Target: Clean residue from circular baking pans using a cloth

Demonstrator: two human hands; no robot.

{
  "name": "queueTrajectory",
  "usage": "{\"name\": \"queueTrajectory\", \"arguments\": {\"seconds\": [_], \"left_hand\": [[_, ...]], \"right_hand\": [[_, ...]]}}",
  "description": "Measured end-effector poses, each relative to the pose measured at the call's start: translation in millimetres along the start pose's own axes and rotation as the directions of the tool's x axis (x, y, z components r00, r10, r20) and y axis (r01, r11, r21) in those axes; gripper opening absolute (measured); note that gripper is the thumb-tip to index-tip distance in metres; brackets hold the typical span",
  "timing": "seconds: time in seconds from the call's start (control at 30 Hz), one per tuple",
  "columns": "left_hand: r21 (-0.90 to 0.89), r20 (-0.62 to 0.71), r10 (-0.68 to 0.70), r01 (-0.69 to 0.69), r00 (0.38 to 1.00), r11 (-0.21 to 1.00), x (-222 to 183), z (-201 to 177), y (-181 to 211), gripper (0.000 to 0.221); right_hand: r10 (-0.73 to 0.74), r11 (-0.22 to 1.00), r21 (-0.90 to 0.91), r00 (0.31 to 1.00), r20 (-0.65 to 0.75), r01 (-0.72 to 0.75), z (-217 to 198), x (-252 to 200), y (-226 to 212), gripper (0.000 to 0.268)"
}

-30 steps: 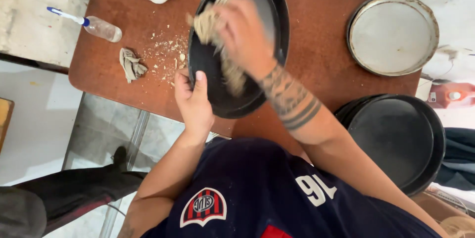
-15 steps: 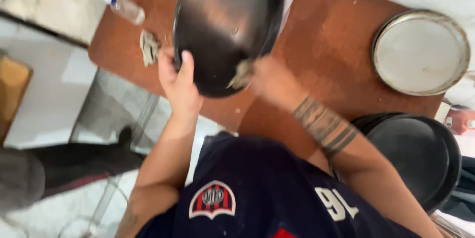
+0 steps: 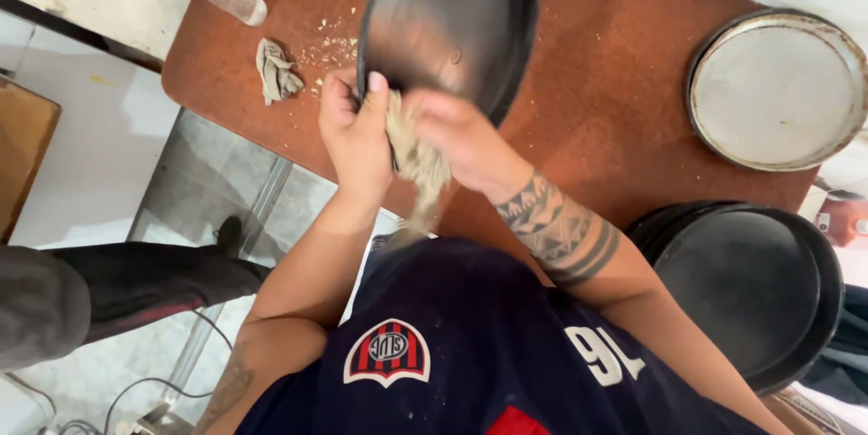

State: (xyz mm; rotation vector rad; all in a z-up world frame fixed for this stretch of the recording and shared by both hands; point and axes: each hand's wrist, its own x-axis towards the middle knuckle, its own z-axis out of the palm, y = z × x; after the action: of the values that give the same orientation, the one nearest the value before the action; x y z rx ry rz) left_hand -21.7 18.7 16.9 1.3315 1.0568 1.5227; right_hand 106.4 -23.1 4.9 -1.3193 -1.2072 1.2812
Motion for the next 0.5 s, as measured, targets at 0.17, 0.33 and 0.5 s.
{"name": "queueTrajectory", "arguments": {"seconds": [0.17, 0.33, 0.5], "left_hand": [[-0.259, -0.037, -0.036, 0.025, 0.999, 0.966, 13.3, -11.2, -10.0, 0.011], [-0.247, -0.048, 0.004, -0.015, 0.999, 0.969, 11.4, -9.1, -6.8, 0.016], [-0.222, -0.052, -0.009, -0.003, 0.999, 0.975, 18.6, -33.8, -7.5, 0.015]], "right_hand": [[0.234, 0.309, 0.898, 0.890, -0.391, 0.313, -75.2, 31.1, -31.6, 0.034], [-0.472, 0.875, -0.306, 0.798, -0.374, 0.374, -1.9, 9.0, -18.9, 0.020], [-0.619, 0.079, -0.813, 0.668, 0.413, 0.576, -36.5, -16.5, 17.9, 0.020]]}}
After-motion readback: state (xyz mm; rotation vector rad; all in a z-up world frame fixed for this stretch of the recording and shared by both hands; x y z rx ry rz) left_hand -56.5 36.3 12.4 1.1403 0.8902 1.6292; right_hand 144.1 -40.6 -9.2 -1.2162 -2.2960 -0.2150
